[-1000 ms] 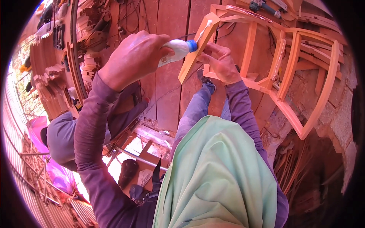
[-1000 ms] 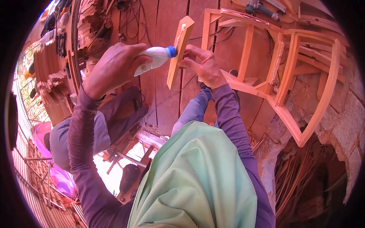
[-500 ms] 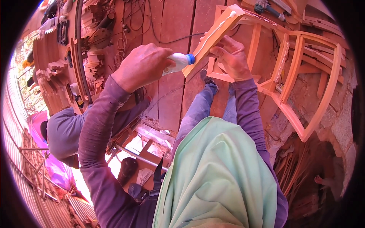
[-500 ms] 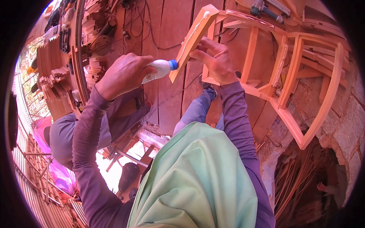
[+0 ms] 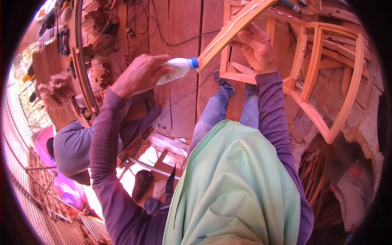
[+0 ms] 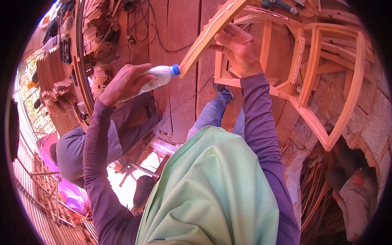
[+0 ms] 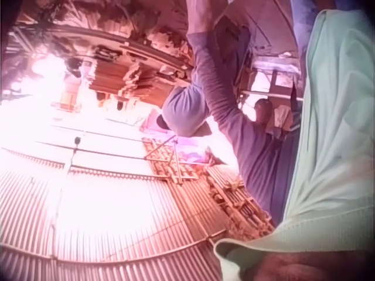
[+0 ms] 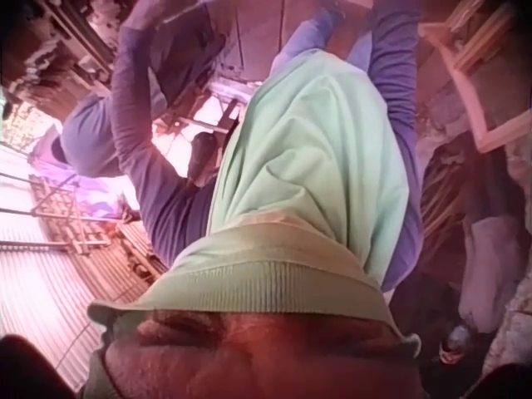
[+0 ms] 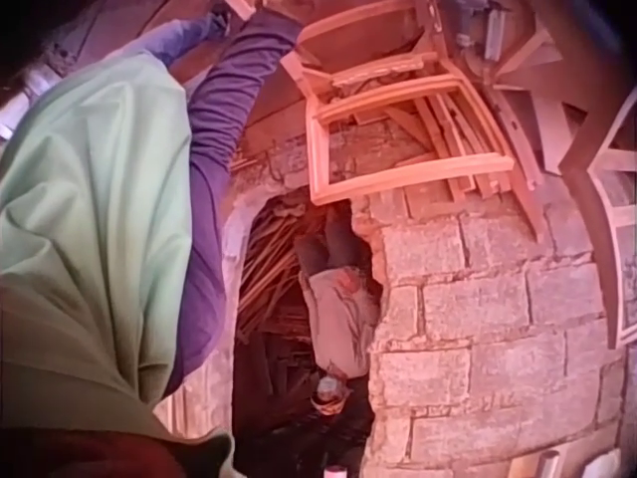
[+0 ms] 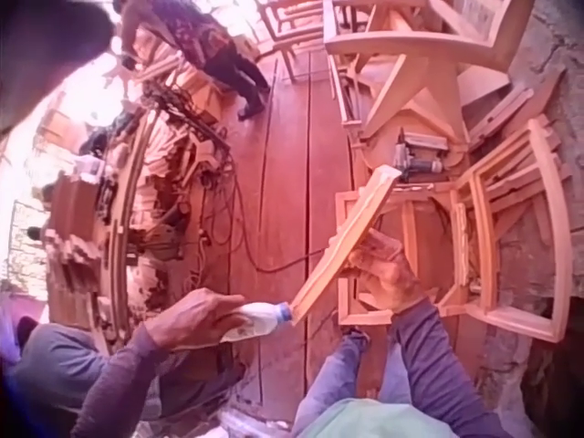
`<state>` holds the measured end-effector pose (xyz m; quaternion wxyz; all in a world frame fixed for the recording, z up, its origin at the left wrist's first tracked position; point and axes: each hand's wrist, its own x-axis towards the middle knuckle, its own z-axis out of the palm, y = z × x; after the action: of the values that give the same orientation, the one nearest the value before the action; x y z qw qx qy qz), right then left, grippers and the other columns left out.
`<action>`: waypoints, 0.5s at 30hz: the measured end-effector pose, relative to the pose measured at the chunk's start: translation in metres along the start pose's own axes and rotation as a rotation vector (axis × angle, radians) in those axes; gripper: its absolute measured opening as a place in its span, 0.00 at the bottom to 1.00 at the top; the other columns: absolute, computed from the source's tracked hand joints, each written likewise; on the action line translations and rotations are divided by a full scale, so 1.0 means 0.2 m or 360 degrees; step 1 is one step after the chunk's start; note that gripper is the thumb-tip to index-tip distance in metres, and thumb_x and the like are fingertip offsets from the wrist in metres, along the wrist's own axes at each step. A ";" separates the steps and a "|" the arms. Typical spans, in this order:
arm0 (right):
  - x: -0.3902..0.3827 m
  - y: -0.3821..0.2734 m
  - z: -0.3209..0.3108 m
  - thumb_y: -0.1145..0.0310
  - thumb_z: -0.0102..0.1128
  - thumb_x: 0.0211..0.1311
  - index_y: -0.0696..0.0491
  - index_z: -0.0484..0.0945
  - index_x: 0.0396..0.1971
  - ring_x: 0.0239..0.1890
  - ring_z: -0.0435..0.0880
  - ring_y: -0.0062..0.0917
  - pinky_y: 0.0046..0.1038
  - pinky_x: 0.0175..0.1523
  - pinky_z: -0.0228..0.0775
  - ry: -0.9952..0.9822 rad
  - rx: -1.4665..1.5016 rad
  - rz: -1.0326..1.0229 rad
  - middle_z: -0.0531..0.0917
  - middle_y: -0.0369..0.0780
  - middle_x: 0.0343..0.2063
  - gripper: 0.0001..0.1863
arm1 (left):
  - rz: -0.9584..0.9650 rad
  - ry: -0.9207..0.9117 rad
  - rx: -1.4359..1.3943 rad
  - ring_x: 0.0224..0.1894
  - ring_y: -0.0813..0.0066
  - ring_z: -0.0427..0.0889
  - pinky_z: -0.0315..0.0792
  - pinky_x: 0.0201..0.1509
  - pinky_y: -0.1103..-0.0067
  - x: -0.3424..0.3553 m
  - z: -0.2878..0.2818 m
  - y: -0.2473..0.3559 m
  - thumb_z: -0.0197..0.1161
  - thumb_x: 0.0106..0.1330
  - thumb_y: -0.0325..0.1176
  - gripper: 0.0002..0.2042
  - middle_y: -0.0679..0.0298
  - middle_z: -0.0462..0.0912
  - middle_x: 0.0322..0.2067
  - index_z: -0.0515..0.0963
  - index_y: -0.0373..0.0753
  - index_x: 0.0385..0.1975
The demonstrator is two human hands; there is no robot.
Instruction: Apply glue to wooden slats and attach them to furniture frames for assembly.
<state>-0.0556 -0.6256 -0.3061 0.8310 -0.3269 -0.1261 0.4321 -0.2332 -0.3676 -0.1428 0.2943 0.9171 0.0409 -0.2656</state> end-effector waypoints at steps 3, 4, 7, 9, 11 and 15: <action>0.02 -0.01 -0.01 0.70 0.58 0.78 0.56 0.74 0.68 0.61 0.85 0.36 0.44 0.64 0.81 -0.0011 0.0013 -0.0033 0.83 0.48 0.61 0.22 | -0.0056 -0.0069 -0.0095 0.34 0.42 0.86 0.77 0.38 0.58 -0.04 -0.04 0.01 0.65 0.74 0.39 0.14 0.43 0.83 0.31 0.82 0.33 0.45; 0.03 -0.01 -0.02 0.70 0.57 0.79 0.56 0.74 0.68 0.61 0.85 0.36 0.44 0.64 0.81 -0.0038 -0.0028 -0.0057 0.83 0.47 0.61 0.22 | -0.0048 -0.0080 -0.0095 0.34 0.42 0.86 0.77 0.38 0.58 -0.05 -0.04 0.00 0.65 0.74 0.39 0.14 0.43 0.83 0.31 0.82 0.33 0.45; 0.04 -0.04 0.00 0.70 0.57 0.79 0.56 0.74 0.68 0.61 0.84 0.35 0.44 0.64 0.82 -0.0027 -0.0009 -0.0068 0.83 0.47 0.61 0.22 | -0.0035 -0.0086 0.0005 0.33 0.42 0.85 0.75 0.38 0.60 -0.06 -0.04 0.00 0.64 0.75 0.39 0.14 0.44 0.81 0.28 0.80 0.31 0.42; 0.04 -0.04 0.01 0.70 0.57 0.78 0.56 0.74 0.68 0.61 0.84 0.35 0.43 0.64 0.82 -0.0022 -0.0026 -0.0064 0.83 0.47 0.61 0.22 | -0.0062 -0.0123 -0.0018 0.33 0.42 0.85 0.75 0.38 0.60 -0.06 -0.05 0.02 0.64 0.75 0.39 0.14 0.44 0.81 0.28 0.80 0.32 0.42; 0.04 -0.04 0.01 0.70 0.58 0.78 0.56 0.75 0.68 0.61 0.84 0.34 0.42 0.63 0.83 0.0043 -0.0024 -0.0079 0.83 0.47 0.60 0.22 | -0.0069 -0.0101 0.0006 0.34 0.42 0.85 0.76 0.38 0.59 -0.05 -0.05 0.03 0.64 0.74 0.40 0.14 0.44 0.83 0.30 0.81 0.32 0.44; 0.01 -0.01 0.02 0.69 0.58 0.78 0.56 0.75 0.68 0.61 0.84 0.34 0.42 0.62 0.84 -0.0004 -0.0123 -0.0077 0.83 0.47 0.60 0.22 | -0.0061 -0.0076 0.0086 0.34 0.42 0.85 0.76 0.38 0.58 -0.02 -0.07 0.10 0.65 0.74 0.40 0.15 0.45 0.85 0.31 0.83 0.34 0.47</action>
<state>-0.0552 -0.6221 -0.3026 0.8278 -0.3551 -0.1515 0.4071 -0.2264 -0.3754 -0.1208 0.2653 0.9171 0.0443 -0.2942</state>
